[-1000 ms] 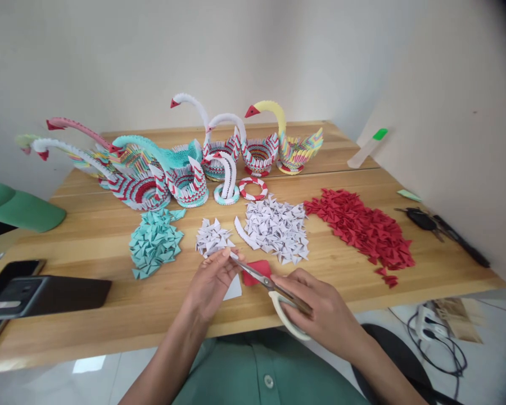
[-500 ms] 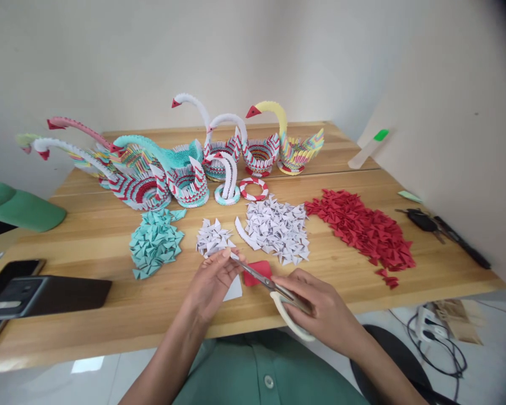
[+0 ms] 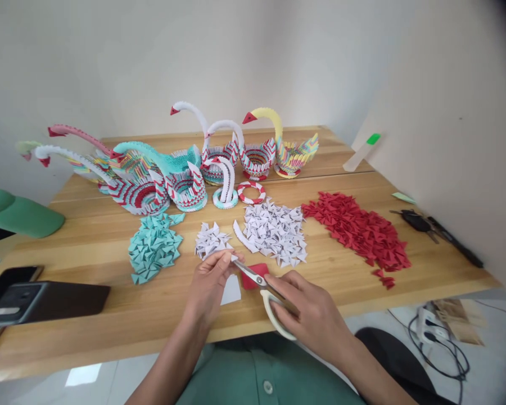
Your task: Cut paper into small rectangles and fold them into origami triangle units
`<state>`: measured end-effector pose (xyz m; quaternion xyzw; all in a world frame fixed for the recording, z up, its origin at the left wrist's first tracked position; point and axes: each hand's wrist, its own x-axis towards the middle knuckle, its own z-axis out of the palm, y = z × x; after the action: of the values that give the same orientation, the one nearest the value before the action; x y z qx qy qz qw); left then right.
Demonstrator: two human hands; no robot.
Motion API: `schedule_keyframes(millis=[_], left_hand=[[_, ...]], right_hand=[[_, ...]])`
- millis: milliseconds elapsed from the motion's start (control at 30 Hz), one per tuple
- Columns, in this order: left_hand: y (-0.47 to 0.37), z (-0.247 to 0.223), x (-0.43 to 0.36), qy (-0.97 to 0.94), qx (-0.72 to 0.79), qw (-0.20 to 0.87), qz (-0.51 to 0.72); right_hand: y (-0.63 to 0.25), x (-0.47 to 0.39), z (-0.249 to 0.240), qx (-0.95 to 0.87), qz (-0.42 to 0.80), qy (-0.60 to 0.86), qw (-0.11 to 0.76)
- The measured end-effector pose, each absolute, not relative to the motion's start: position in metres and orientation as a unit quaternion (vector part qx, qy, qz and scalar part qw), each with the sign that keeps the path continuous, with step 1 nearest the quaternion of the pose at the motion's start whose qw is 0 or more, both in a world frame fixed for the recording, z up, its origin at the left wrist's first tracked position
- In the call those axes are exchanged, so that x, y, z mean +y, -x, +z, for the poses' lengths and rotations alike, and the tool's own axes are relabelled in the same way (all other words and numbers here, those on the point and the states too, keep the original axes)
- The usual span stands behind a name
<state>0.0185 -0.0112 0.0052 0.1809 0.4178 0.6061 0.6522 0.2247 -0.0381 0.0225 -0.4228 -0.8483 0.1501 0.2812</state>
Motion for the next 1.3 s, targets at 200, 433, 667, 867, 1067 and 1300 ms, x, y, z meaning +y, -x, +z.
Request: schedule_keyframes(millis=[200,433,667,867,1067,1300], left_hand=[[-0.015,0.004,-0.013,-0.190,0.428,0.631,0.619],[-0.012,0.004,-0.015,-0.213,0.441,0.620,0.612],[-0.012,0.002,-0.017,-0.213,0.414,0.639,0.612],[-0.004,0.008,-0.020,-0.185,0.399,0.632,0.638],[0.007,0.007,-0.022,-0.128,0.366,0.663,0.640],[0.008,0.010,-0.026,-0.137,0.349,0.690,0.619]], right_hand=[[-0.218,-0.037,0.024,-0.851,0.157,0.415,0.279],[-0.218,-0.042,0.031,-0.845,0.209,0.419,0.258],[-0.221,-0.049,0.030,-0.840,0.180,0.442,0.260],[-0.220,-0.051,0.029,-0.852,0.153,0.420,0.274],[-0.220,-0.053,0.034,-0.852,0.188,0.400,0.282],[-0.216,-0.050,0.033,-0.854,0.192,0.390,0.285]])
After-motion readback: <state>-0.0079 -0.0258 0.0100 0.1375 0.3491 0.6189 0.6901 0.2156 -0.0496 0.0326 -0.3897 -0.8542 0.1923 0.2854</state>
